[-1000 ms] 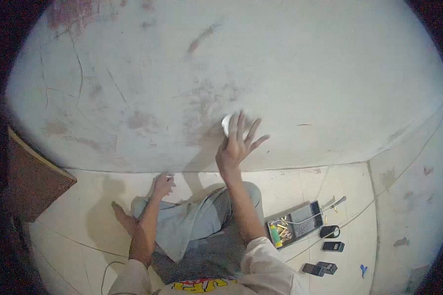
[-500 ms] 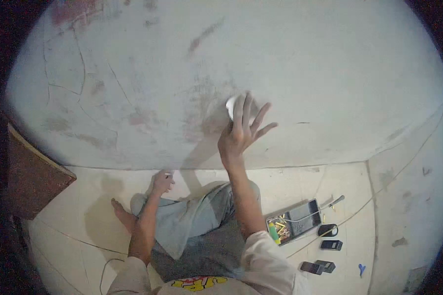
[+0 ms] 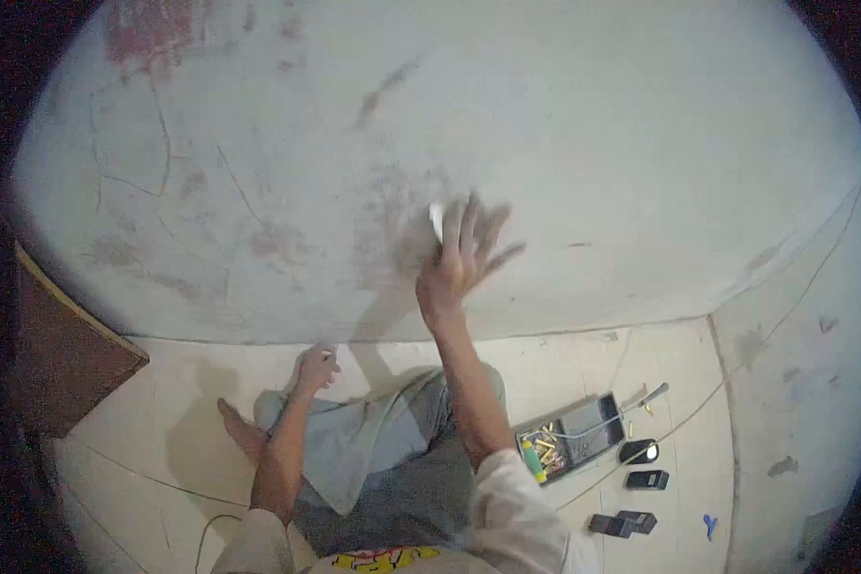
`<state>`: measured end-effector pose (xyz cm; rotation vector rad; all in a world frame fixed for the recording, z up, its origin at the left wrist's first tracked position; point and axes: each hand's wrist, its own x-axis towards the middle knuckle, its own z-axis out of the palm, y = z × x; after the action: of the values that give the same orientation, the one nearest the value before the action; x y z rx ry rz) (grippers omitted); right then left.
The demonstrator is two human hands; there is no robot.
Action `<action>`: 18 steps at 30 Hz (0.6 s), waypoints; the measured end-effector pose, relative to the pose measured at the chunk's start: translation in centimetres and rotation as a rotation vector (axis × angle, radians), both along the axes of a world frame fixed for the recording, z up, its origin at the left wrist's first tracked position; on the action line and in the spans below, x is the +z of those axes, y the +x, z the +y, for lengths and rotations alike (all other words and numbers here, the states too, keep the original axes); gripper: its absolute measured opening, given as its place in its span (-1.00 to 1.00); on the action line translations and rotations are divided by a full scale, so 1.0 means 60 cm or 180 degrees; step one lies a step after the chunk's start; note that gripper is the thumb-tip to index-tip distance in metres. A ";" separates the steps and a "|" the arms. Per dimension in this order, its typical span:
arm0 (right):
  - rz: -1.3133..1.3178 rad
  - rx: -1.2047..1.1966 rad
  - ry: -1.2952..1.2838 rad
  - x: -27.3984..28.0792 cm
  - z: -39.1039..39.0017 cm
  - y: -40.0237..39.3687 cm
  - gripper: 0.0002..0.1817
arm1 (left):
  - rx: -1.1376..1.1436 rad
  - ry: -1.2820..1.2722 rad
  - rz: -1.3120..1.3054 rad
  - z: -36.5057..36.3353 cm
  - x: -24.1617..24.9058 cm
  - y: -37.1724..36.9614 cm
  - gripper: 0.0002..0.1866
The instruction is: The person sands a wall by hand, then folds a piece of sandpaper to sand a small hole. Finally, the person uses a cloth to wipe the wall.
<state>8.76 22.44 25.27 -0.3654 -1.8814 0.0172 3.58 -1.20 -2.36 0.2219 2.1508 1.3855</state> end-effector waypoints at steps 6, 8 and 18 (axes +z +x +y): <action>0.0027 0.0081 0.0160 -0.034 0.007 0.011 -0.49 | 0.0240 -0.0079 -0.0090 -0.005 -0.006 -0.003 -0.70; 0.0017 0.0212 0.0071 -0.104 -0.001 0.030 -0.47 | 0.0215 -0.0053 -0.0128 -0.008 -0.019 0.000 -0.71; 0.0073 0.0086 0.0060 -0.028 -0.005 0.002 -0.42 | 0.0015 -0.0107 -0.0023 -0.008 0.019 0.000 -0.74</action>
<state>8.87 22.12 23.60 -0.3256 -1.8624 0.0215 3.56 -1.68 -1.19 0.1988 2.1681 1.3498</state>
